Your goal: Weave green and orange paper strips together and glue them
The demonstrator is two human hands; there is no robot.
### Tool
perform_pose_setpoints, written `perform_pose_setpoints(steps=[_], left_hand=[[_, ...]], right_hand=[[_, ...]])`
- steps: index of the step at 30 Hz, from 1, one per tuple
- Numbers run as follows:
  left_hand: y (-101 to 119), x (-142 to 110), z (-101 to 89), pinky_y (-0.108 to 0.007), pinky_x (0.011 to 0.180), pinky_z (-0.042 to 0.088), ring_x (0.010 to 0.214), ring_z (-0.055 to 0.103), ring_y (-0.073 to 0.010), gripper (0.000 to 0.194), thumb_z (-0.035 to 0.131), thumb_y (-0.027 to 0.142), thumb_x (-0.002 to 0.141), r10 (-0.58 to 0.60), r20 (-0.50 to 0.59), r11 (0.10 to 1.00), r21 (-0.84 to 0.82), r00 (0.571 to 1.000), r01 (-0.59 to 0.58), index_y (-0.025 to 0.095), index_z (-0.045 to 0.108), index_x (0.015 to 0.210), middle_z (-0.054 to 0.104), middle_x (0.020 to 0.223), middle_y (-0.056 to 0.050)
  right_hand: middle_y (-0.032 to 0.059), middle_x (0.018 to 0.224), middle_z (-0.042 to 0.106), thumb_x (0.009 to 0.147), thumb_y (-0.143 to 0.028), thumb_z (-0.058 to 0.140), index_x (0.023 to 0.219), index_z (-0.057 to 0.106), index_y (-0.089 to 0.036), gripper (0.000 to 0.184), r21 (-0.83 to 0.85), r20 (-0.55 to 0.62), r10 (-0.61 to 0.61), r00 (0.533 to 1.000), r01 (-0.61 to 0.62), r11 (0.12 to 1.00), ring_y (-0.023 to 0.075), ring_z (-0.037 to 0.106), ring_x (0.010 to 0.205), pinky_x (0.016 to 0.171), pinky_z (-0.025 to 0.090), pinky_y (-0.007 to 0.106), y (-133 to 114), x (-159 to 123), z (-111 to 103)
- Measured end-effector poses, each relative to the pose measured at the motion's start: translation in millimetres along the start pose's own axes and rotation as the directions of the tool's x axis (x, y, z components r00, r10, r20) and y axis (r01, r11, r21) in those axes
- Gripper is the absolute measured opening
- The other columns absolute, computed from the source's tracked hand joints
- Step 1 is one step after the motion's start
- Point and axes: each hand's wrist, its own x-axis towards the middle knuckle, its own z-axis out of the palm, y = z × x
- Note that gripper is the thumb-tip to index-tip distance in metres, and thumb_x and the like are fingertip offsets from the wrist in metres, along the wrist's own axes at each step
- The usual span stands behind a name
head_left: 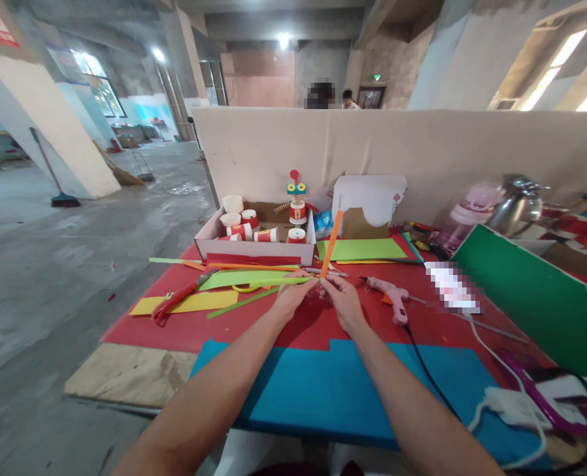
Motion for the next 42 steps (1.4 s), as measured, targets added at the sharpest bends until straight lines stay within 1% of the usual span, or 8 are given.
perform_pose_setpoints(steps=[8, 15, 21, 29, 35, 37, 40, 42], left_hand=[[-0.5, -0.1, -0.6, -0.022, 0.051, 0.037, 0.051, 0.048, -0.0100, 0.020, 0.068, 0.035, 0.064, -0.004, -0.047, 0.997, 0.076, 0.999, 0.008, 0.017, 0.059, 0.064, 0.055, 0.053, 0.003], [-6.4, 3.9, -2.3, -0.022, 0.052, 0.040, 0.052, 0.049, -0.0098, 0.022, 0.068, 0.036, 0.062, 0.028, -0.052, 0.996, 0.089, 0.998, -0.023, 0.017, 0.060, 0.064, 0.057, 0.055, 0.002], [1.5, 2.0, -2.9, -0.023, 0.046, 0.041, 0.046, 0.049, -0.0105, 0.028, 0.073, 0.038, 0.059, -0.059, 0.025, 0.998, -0.021, 0.998, 0.059, 0.012, 0.062, 0.060, 0.058, 0.051, -0.002], [0.7, 3.3, -2.1, -0.023, 0.045, 0.044, 0.046, 0.053, -0.0105, 0.032, 0.075, 0.039, 0.060, -0.122, 0.087, 0.990, -0.063, 0.989, 0.128, 0.011, 0.061, 0.059, 0.063, 0.054, -0.005], [-2.6, 5.4, -4.0, -0.024, 0.048, 0.045, 0.047, 0.054, -0.0107, 0.031, 0.074, 0.039, 0.061, -0.090, 0.120, 0.991, -0.086, 0.989, 0.100, 0.011, 0.060, 0.059, 0.061, 0.052, -0.003], [-2.5, 5.5, -4.2, -0.024, 0.049, 0.045, 0.047, 0.055, -0.0107, 0.030, 0.075, 0.037, 0.061, -0.092, 0.106, 0.991, -0.087, 0.990, 0.101, 0.011, 0.060, 0.059, 0.060, 0.052, -0.002], [-2.6, 5.7, -4.2, -0.023, 0.050, 0.044, 0.048, 0.055, -0.0103, 0.027, 0.075, 0.034, 0.059, -0.088, 0.065, 0.994, -0.066, 0.994, 0.092, 0.011, 0.060, 0.060, 0.061, 0.053, -0.002], [-3.7, 6.3, -4.4, -0.022, 0.050, 0.043, 0.048, 0.053, -0.0095, 0.027, 0.075, 0.034, 0.059, -0.072, 0.067, 0.996, -0.052, 0.995, 0.076, 0.011, 0.061, 0.060, 0.060, 0.053, -0.001]], right_hand=[[-0.0032, 0.056, 0.059, 0.062, -0.044, 0.072, 0.077, 0.069, -0.019, 0.030, -0.040, 0.018, 0.013, 1.000, -0.013, 0.999, 0.0113, 0.049, 0.052, 0.055, 0.040, 0.025, -0.7, -0.4, -0.5], [-0.0027, 0.057, 0.059, 0.058, -0.046, 0.075, 0.073, 0.068, -0.019, 0.032, -0.014, 0.030, 0.040, 0.999, -0.040, 0.999, 0.0109, 0.050, 0.052, 0.055, 0.042, 0.025, -1.4, 0.2, -1.0], [-0.0027, 0.059, 0.060, 0.056, -0.044, 0.076, 0.069, 0.065, -0.019, 0.031, -0.011, 0.081, 0.055, 0.995, -0.054, 0.998, 0.0102, 0.052, 0.052, 0.055, 0.043, 0.024, -2.2, 0.5, -1.5], [-0.0027, 0.056, 0.061, 0.063, -0.044, 0.070, 0.070, 0.064, -0.019, 0.027, -0.060, 0.081, -0.040, 0.996, 0.045, 0.997, 0.0120, 0.053, 0.052, 0.058, 0.045, 0.026, -7.8, -2.6, 1.1], [-0.0022, 0.059, 0.063, 0.062, -0.044, 0.073, 0.075, 0.061, -0.020, 0.030, -0.015, 0.123, -0.014, 0.992, 0.016, 1.000, 0.0124, 0.056, 0.053, 0.058, 0.047, 0.026, -6.1, -2.4, 1.4], [-0.0016, 0.060, 0.064, 0.059, -0.045, 0.075, 0.075, 0.061, -0.019, 0.034, -0.004, 0.117, 0.017, 0.993, -0.016, 1.000, 0.0129, 0.057, 0.053, 0.057, 0.048, 0.026, -5.5, -1.6, 0.3], [-0.0012, 0.056, 0.064, 0.054, -0.046, 0.078, 0.069, 0.061, -0.018, 0.036, -0.023, 0.079, 0.046, 0.996, -0.044, 0.999, 0.0125, 0.057, 0.052, 0.055, 0.049, 0.026, -5.5, -0.7, -1.9], [-0.0013, 0.054, 0.063, 0.051, -0.046, 0.079, 0.065, 0.061, -0.017, 0.036, -0.036, 0.049, 0.048, 0.998, -0.047, 0.998, 0.0121, 0.057, 0.051, 0.054, 0.049, 0.025, -6.0, -0.7, -3.0]])
